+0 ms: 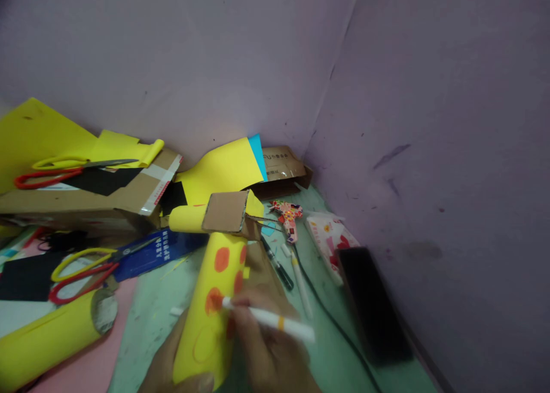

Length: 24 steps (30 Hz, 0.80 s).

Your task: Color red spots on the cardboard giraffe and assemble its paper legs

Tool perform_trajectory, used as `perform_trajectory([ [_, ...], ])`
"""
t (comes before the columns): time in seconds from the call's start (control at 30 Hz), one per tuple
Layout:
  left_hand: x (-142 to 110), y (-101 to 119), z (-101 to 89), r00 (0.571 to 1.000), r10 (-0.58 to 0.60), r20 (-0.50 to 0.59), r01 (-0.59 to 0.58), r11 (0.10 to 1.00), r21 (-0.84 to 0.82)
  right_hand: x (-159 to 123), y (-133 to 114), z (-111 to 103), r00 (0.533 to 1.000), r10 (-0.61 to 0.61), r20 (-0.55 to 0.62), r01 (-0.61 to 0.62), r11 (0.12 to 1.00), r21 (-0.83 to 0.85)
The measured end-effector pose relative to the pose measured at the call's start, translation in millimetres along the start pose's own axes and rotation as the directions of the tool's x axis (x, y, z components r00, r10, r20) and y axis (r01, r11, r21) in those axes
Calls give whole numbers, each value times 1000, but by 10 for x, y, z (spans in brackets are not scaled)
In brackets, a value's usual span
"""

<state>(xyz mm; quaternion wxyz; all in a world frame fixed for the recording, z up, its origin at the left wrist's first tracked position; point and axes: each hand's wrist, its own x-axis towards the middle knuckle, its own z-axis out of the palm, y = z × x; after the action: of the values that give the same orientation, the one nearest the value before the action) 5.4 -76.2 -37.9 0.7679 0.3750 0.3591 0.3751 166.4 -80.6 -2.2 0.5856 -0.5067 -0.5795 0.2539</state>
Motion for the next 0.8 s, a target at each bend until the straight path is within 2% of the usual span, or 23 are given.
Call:
perform_trajectory([
  [0.1,2,11,13,1000,14,1,-14,1000,9,13,0,1,999,26,-34,-25,999,38],
  [0.3,-5,51,34,1000,29,8,-29,1000,-8,27,-23,-14,999,32,32,-34,997,64],
  [0.5,-10,75,44,1000,23,1,-23,1000,-7,12,-23,28,994,82,-75,-76,994,78],
  [0.7,-13,92,47,1000,16,17,-15,1000,-16,29,-66,15,998,55,3,-55,994,91],
  [0.8,-10,106,49,999,27,22,-27,1000,-13,40,-66,12,999,36,-14,-35,997,72],
])
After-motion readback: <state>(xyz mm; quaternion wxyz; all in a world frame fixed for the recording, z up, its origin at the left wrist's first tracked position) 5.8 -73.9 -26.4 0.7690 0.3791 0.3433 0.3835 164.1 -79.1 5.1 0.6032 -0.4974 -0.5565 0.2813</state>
